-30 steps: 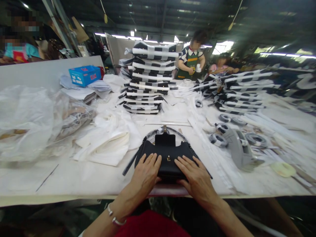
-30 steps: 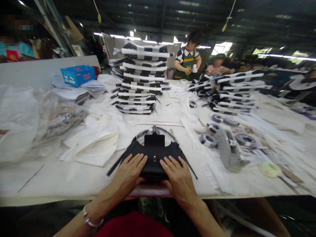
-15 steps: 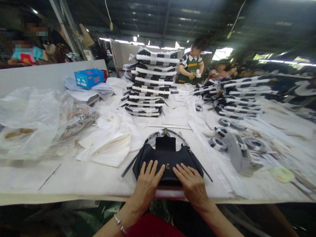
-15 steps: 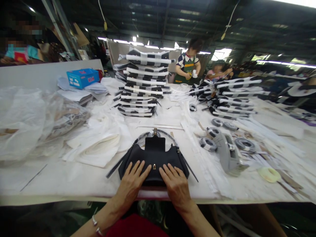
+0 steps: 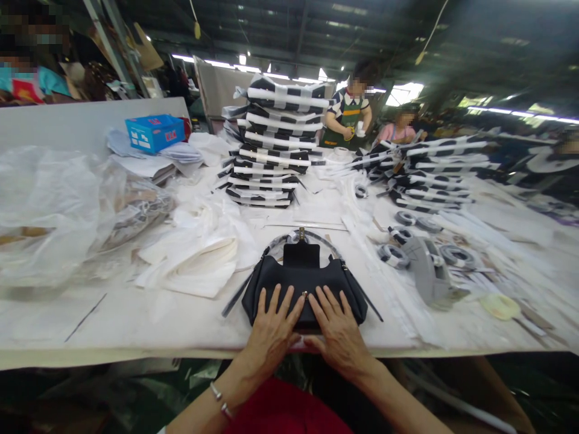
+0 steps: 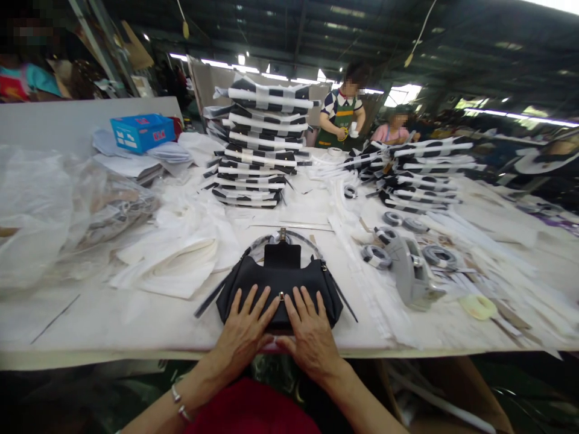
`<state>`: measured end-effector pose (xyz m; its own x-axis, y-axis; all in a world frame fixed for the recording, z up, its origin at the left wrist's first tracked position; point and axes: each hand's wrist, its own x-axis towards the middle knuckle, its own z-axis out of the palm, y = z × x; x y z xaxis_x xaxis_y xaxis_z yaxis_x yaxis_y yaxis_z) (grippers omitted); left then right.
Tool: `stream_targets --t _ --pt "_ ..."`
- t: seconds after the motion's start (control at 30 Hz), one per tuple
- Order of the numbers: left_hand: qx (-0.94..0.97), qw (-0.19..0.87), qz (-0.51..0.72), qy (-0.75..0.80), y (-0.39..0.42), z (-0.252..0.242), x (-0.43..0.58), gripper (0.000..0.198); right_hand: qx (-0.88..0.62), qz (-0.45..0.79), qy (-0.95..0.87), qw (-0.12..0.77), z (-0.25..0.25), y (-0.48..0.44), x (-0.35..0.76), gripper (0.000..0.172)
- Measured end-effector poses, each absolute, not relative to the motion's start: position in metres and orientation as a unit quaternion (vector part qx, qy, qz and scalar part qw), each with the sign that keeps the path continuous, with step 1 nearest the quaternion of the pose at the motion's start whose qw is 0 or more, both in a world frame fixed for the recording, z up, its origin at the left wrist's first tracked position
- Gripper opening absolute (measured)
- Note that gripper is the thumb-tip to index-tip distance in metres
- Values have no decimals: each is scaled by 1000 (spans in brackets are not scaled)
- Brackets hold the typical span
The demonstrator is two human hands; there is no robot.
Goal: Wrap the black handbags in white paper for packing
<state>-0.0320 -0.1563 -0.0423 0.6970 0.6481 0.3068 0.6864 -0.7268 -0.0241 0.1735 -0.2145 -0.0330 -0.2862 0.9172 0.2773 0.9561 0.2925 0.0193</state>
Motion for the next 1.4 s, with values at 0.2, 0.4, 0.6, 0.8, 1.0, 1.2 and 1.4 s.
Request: stream_targets --t 0.2,0.4,0.6,0.8,1.0,1.2,1.4 --pt "-919 82 -141 -360 -154 -48 -32 74 -574 -6 -809 127 -38 -185 173 77" --pt "-923 83 -105 -361 -156 -46 -32 80 -570 101 -805 129 -18 -137 175 61" --pt "-939 20 -75 -336 -136 -17 -43 62 -570 102 -801 153 -18 -122 173 61" --pt "-923 68 -118 -360 -101 -12 -54 38 -574 86 -788 203 -25 -127 174 58" --pt "-906 194 -169 -337 -109 -47 -71 52 -563 76 -793 218 -26 -129 171 64" --pt "-920 180 -150 -315 -101 -17 -50 49 -571 94 -790 201 -20 -128 171 59" --pt "-926 155 -199 -281 -95 -24 -12 67 -581 95 -788 183 -15 -128 173 56"
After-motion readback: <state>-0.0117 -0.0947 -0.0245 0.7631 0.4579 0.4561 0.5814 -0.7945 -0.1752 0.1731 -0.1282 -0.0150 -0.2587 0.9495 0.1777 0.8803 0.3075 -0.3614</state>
